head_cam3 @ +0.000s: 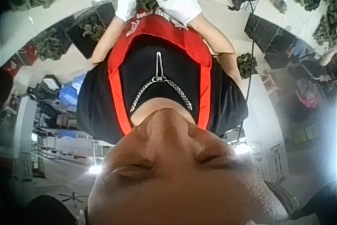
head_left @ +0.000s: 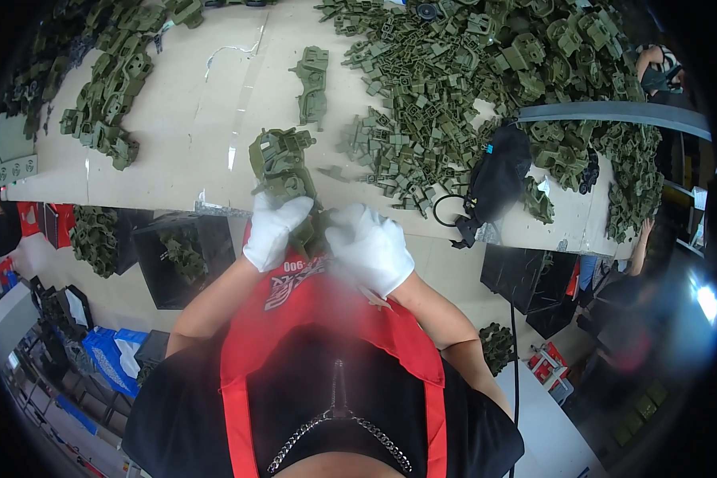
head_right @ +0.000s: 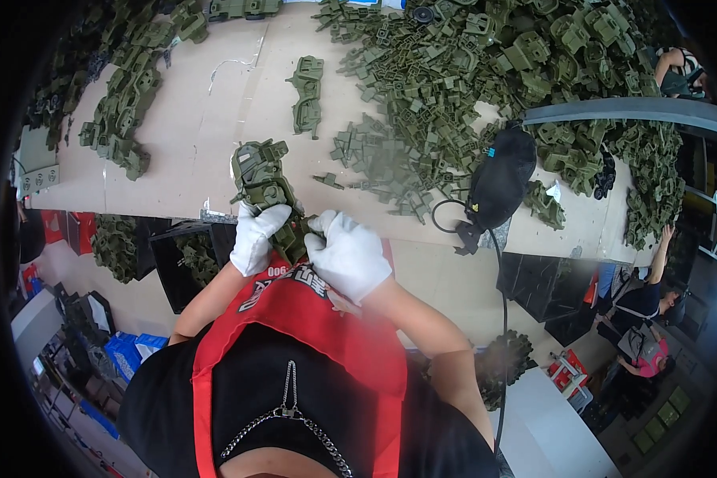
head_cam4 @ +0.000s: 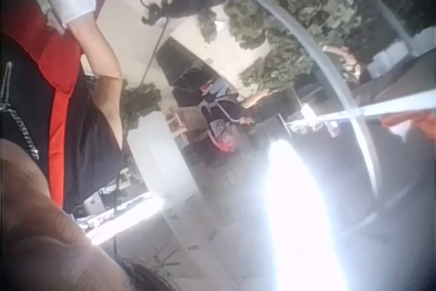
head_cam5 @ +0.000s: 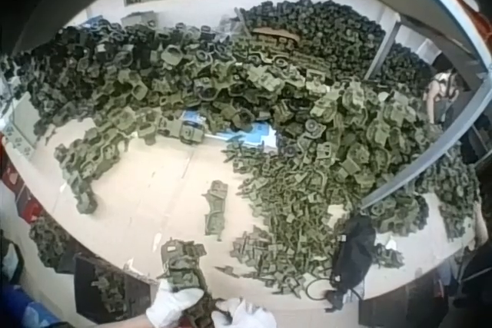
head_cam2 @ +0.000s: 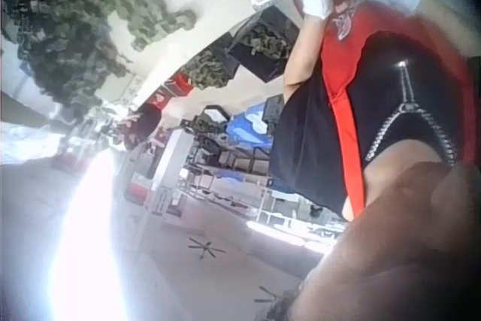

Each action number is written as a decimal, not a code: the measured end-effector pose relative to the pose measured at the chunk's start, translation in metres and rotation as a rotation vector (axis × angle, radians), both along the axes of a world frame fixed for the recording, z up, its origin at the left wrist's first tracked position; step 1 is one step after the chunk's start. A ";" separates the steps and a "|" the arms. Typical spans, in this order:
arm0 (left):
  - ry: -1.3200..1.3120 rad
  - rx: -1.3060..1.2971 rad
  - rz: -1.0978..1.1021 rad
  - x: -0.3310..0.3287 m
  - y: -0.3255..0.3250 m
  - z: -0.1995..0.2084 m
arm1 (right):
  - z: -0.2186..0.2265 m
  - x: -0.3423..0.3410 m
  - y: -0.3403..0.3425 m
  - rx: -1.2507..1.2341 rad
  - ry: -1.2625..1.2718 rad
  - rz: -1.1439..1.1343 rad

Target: The person assembles plastic toy tank parts by hand, pulling pieces from large piles and connecting them together at a factory workstation.

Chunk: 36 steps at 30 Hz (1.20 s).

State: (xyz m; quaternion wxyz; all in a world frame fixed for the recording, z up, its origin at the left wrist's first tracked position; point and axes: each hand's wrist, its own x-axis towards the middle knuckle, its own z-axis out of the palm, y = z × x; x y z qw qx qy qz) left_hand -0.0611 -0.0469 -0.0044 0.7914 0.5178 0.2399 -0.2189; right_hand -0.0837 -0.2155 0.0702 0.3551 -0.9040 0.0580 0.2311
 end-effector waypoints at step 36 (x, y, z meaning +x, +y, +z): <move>-0.172 -0.377 0.147 0.045 0.044 -0.002 | -0.187 0.227 0.003 -0.076 -0.287 -0.207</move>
